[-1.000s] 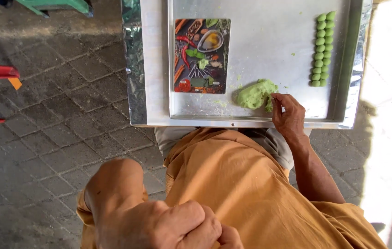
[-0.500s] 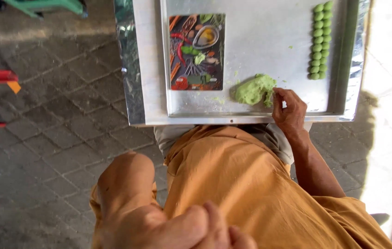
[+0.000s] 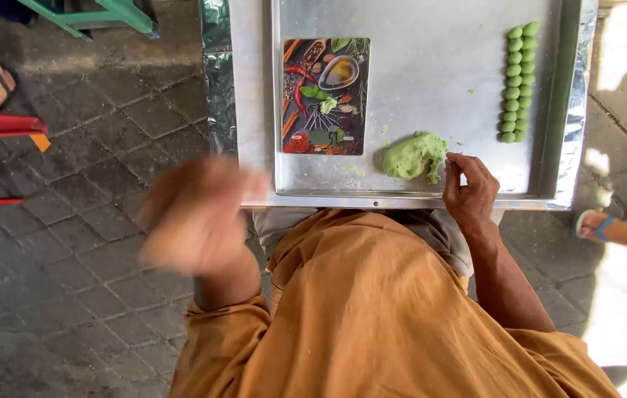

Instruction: The person is portioning green dough using a digital scale, rolling the portions into small balls, and arranging them in rows on a metal tray.

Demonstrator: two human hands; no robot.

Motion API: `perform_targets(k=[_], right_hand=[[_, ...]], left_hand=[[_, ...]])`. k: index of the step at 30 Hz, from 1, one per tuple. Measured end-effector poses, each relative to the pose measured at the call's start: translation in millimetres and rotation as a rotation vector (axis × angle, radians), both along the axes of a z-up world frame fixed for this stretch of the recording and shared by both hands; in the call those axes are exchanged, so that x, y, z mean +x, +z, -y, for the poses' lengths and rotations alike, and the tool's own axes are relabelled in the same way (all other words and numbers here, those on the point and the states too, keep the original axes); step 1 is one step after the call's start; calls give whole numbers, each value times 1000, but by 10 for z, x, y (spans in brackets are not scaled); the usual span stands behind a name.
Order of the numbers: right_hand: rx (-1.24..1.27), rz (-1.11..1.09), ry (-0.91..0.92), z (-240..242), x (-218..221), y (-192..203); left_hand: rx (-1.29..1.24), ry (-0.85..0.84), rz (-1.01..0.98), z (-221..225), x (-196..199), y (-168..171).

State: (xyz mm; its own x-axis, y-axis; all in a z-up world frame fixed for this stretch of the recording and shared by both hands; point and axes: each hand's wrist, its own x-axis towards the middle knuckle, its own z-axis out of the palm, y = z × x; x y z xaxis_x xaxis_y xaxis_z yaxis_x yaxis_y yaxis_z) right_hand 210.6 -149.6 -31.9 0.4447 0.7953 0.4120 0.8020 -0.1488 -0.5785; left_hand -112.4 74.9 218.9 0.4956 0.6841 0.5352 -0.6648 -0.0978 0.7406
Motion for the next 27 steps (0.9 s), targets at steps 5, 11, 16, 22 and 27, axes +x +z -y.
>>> perform_targets(k=[5,11,16,22,27], right_hand=[[56,-116,-1,-20,29,-41],[52,-172,14,-56,19,5],[80,-234,-21,-110,-25,117],[114,-267,115,-517,-359,558],[187,-202,191,-692,-511,588]], left_hand=[[707,396,-767,-599,682,-1399],[818,289,-1323,-717,941,-2318],[807,276,-1313,-753,1026,-2549],[261,91,-912,-204,1189,-2450],[-259,-88,-710,376,1296,-1942]])
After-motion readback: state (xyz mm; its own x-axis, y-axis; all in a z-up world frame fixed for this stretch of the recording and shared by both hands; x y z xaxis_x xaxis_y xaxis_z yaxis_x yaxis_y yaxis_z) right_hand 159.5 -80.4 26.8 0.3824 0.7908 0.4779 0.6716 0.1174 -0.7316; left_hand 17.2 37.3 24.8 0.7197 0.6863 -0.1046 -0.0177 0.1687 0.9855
